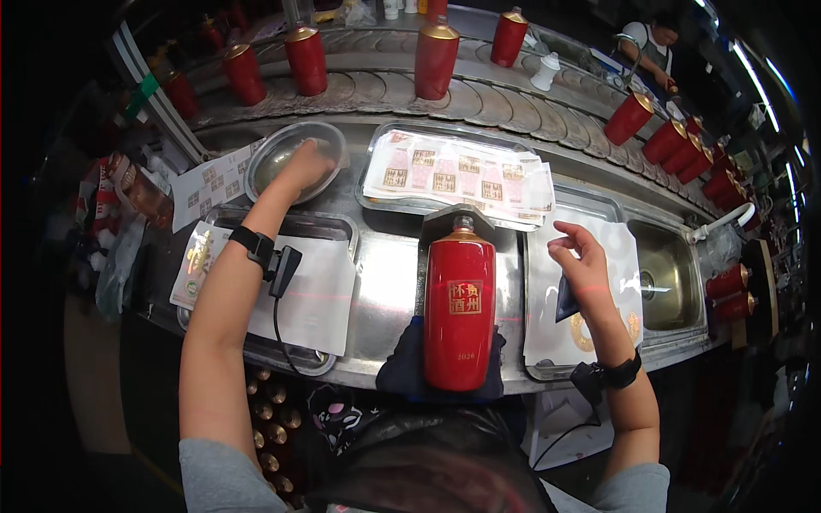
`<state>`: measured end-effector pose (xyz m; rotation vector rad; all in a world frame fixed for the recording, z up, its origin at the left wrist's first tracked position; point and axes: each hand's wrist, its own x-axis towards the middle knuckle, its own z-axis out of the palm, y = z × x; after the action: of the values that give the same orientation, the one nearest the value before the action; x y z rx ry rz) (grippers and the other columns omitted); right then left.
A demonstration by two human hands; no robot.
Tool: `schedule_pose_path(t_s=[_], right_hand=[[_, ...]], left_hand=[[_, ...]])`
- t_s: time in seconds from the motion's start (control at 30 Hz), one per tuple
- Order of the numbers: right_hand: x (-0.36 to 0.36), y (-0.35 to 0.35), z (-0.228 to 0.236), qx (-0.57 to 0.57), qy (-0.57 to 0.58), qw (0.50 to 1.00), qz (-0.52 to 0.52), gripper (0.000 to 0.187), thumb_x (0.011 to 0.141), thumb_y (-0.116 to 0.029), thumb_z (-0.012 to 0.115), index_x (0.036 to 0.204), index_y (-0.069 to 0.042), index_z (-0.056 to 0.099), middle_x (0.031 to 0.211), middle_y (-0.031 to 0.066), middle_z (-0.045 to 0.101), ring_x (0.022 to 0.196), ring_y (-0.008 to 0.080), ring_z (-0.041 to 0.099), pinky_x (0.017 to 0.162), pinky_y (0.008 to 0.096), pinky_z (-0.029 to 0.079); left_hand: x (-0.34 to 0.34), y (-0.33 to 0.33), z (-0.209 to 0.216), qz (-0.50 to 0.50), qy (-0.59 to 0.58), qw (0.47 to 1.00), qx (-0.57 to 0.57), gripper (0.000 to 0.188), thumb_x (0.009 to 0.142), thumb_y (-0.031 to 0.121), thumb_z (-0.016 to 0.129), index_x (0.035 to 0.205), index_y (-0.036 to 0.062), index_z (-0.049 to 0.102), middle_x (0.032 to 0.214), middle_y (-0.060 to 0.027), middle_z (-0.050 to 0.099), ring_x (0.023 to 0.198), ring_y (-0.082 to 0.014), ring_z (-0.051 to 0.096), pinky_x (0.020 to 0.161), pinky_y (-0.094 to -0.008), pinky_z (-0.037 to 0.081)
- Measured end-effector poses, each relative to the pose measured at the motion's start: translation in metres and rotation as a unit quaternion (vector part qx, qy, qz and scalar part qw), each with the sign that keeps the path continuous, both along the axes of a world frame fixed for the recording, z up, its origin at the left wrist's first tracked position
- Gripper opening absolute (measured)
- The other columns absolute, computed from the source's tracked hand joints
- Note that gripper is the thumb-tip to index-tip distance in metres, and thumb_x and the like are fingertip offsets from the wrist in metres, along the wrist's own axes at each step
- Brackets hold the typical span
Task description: Applying decorative labels and security seals to red liquor bottles on a factory assembly line.
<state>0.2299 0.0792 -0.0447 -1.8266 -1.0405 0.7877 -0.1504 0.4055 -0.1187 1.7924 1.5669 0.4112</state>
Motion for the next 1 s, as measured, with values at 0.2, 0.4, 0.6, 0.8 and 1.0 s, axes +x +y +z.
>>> schedule_pose_path(t_s=[0.2,0.4,0.6,0.8,1.0], right_hand=[[-0.010,-0.004,0.001,0.004,0.030,0.999,0.018,0.044,0.086,-0.011,0.068,0.128,-0.003,0.060,0.097,0.0033,0.064,0.069,0.0048,0.055,0.065,0.0194,0.045],[-0.046,-0.016,0.023,0.020,0.019,0.998,0.062,0.031,0.088,-0.006,0.065,0.118,-0.002,0.064,0.093,0.0010,0.062,0.054,-0.0015,0.043,0.051,0.0183,0.037],[-0.095,-0.015,0.058,-0.028,0.039,0.992,0.120,0.050,0.085,-0.027,0.077,0.124,-0.002,0.057,0.097,0.0042,0.058,0.052,0.0027,0.040,0.049,0.0215,0.037],[-0.100,-0.006,0.038,-0.017,-0.025,0.994,0.101,0.071,0.079,-0.043,0.081,0.129,-0.002,0.051,0.103,0.0088,0.053,0.070,0.0126,0.050,0.060,0.0281,0.045],[-0.109,-0.004,0.025,-0.006,0.106,0.991,0.084,0.070,0.082,-0.041,0.079,0.131,-0.002,0.049,0.104,0.0075,0.051,0.065,0.0089,0.048,0.058,0.0245,0.043]], left_hand=[[-0.022,0.013,-0.008,0.019,-0.025,0.997,0.070,0.042,0.077,-0.001,0.072,0.117,-0.0006,0.058,0.094,-0.0112,0.071,0.077,-0.0161,0.068,0.069,-0.0288,0.052],[-0.051,0.008,0.001,0.072,0.219,0.964,0.134,0.052,0.075,0.017,0.078,0.123,0.0054,0.062,0.116,-0.0221,0.068,0.112,-0.0324,0.065,0.093,-0.0417,0.051],[-0.012,-0.053,0.068,0.025,0.260,0.946,0.194,0.050,0.082,0.020,0.073,0.128,0.0042,0.058,0.119,-0.0233,0.066,0.116,-0.0392,0.061,0.097,-0.0451,0.049],[0.044,-0.191,0.091,-0.121,-0.316,0.939,-0.059,0.049,0.093,0.007,0.066,0.139,0.0033,0.049,0.131,-0.0108,0.059,0.125,-0.0204,0.055,0.105,-0.0320,0.044],[0.078,-0.275,0.090,-0.041,-0.468,0.848,-0.244,0.058,0.091,0.017,0.073,0.124,-0.0064,0.031,0.141,-0.0257,0.044,0.133,-0.0246,0.046,0.106,-0.0378,0.045]])
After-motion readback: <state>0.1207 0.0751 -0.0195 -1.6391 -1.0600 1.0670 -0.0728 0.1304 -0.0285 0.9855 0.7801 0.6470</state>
